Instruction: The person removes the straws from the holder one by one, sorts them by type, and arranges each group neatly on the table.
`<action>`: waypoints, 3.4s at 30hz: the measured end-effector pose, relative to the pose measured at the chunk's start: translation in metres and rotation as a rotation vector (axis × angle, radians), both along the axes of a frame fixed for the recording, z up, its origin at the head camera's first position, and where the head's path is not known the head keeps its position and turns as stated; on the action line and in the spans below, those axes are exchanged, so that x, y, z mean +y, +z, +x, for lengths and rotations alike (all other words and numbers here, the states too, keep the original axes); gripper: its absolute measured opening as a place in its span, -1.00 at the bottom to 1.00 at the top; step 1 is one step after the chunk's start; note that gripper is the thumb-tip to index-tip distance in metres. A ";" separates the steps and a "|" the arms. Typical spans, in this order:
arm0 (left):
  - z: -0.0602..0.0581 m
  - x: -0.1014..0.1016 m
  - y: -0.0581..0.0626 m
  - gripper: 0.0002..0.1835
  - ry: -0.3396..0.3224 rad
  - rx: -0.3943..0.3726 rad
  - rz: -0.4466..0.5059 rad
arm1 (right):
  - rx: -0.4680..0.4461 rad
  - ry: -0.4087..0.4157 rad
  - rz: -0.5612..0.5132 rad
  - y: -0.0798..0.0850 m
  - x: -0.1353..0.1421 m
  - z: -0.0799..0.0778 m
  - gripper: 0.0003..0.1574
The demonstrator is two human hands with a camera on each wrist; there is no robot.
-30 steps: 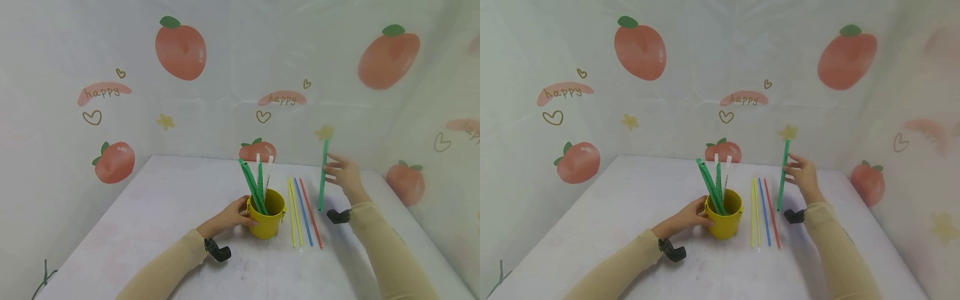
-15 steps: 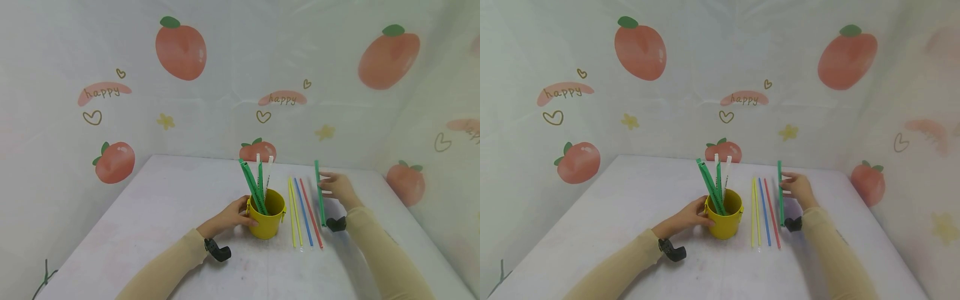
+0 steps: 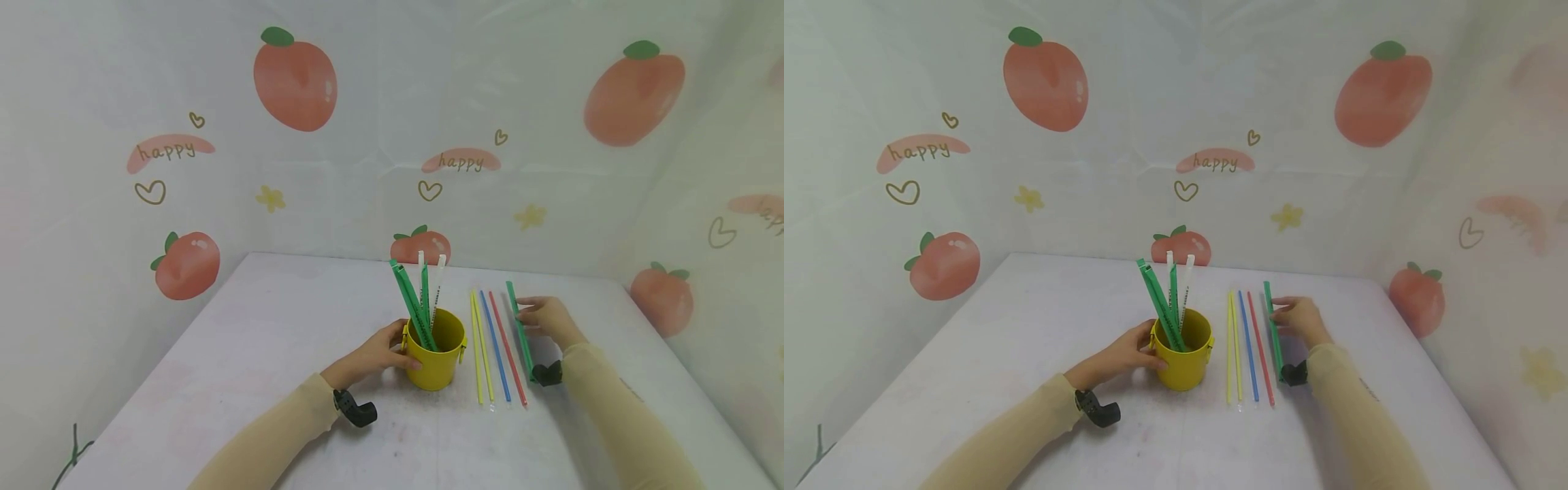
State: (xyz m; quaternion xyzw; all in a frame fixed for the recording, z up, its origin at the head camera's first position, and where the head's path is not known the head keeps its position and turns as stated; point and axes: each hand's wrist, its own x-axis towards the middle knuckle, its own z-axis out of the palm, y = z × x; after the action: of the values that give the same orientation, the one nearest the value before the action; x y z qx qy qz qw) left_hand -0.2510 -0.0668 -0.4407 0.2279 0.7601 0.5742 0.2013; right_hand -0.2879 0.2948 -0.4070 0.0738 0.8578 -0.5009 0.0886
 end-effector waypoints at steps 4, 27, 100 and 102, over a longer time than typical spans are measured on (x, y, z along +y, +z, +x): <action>0.000 0.000 0.000 -0.13 -0.001 0.000 0.002 | -0.004 -0.004 0.003 -0.005 0.000 0.000 -0.30; 0.001 0.000 0.000 -0.14 0.003 0.006 -0.010 | -0.051 -0.021 0.060 -0.021 -0.004 -0.008 -0.34; 0.001 -0.002 0.001 -0.19 -0.019 -0.015 0.001 | 0.331 0.175 -0.480 0.058 -0.047 0.012 -0.35; 0.001 -0.002 0.001 -0.19 -0.018 -0.015 0.001 | 0.359 0.179 -0.493 0.062 -0.055 0.015 -0.41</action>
State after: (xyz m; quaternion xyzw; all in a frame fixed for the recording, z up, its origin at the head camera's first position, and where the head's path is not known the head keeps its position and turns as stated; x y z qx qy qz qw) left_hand -0.2504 -0.0692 -0.4400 0.2307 0.7562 0.5744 0.2120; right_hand -0.2726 0.2399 -0.3453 -0.1154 0.7157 -0.6888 -0.0054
